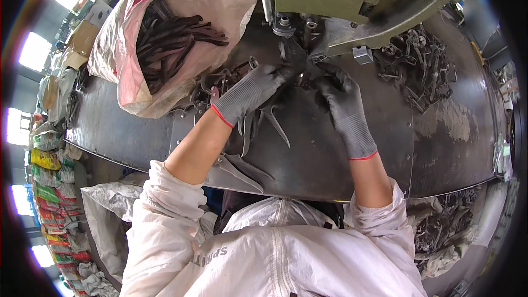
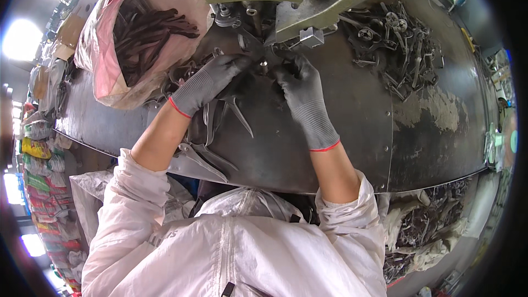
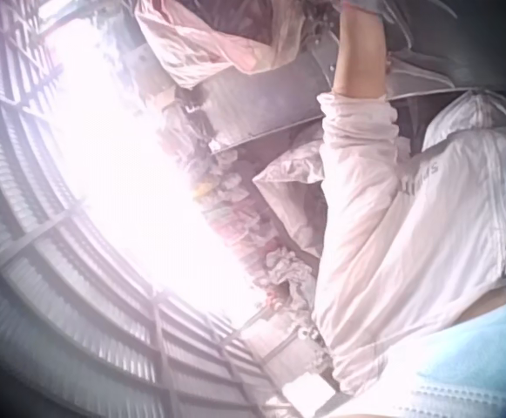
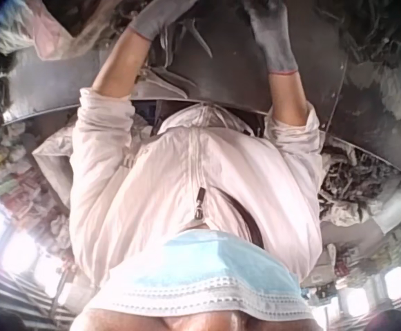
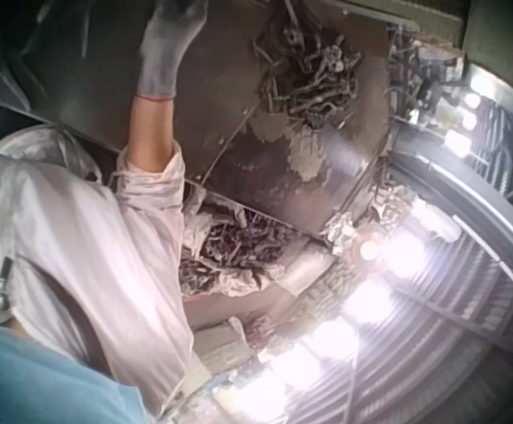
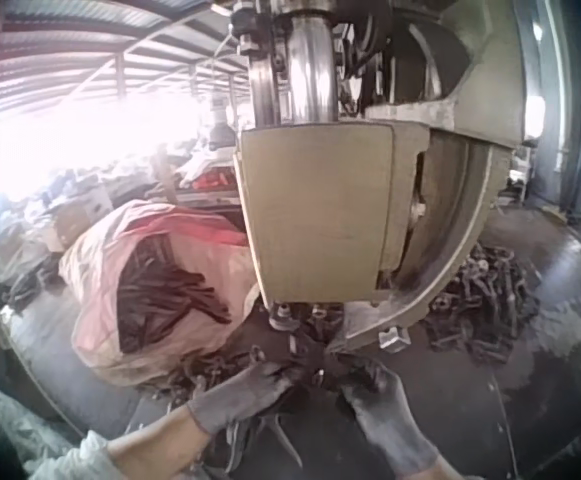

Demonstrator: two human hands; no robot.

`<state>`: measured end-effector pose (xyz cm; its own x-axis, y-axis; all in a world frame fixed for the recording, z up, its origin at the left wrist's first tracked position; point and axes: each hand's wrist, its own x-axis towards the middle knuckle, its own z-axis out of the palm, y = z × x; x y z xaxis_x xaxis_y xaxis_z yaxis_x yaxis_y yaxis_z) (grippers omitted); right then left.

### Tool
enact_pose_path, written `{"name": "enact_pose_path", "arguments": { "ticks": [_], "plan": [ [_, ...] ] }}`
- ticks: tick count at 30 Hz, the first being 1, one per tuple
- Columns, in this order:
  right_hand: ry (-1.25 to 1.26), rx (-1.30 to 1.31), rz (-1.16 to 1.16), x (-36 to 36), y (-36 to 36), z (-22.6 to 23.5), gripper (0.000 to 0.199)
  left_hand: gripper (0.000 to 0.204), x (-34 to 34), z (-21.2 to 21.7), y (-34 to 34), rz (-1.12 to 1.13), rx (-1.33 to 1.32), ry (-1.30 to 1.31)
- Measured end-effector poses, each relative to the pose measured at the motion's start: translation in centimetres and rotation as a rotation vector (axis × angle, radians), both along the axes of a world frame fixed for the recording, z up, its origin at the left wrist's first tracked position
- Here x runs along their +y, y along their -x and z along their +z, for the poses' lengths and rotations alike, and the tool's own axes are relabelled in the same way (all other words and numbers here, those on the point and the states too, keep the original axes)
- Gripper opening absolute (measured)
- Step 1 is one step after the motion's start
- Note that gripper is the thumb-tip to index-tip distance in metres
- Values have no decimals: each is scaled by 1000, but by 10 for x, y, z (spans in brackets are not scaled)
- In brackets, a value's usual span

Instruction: The person places assembled metal tools into a large bag on the floor, then takes metal parts from a bag and a pile to assemble them using a riveting machine, setting the assembled tools onto the table.

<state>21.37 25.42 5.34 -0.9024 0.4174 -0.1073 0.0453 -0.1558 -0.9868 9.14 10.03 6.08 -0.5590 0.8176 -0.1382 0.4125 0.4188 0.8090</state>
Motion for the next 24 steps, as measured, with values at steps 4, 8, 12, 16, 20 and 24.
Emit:
{"name": "enact_pose_path", "arguments": {
  "ticks": [4, 8, 12, 16, 20, 24],
  "plan": [
    [15, -23, -4, -5, 8, -2, 37, 33, 3, 13, -7, 8, 58, 66],
    [-22, -16, -44, -8, 5, 1, 38, 34, 0, -12, -6, -274, 1010, 227],
    [-21, -56, -43, -10, 7, 9, 40, 27, 5, -19, -7, -458, 1483, 542],
    [-40, -69, -30, -6, 9, 7, 40, 22, 12, -6, -5, -643, 1419, 686],
    [-47, -185, -14, -7, 13, -13, 40, 16, 1, -26, -7, -429, 1212, 436],
    [-13, -222, -46, 1, 7, -19, 36, 18, -16, 16, 13, 96, 883, 284]
  ]
}}
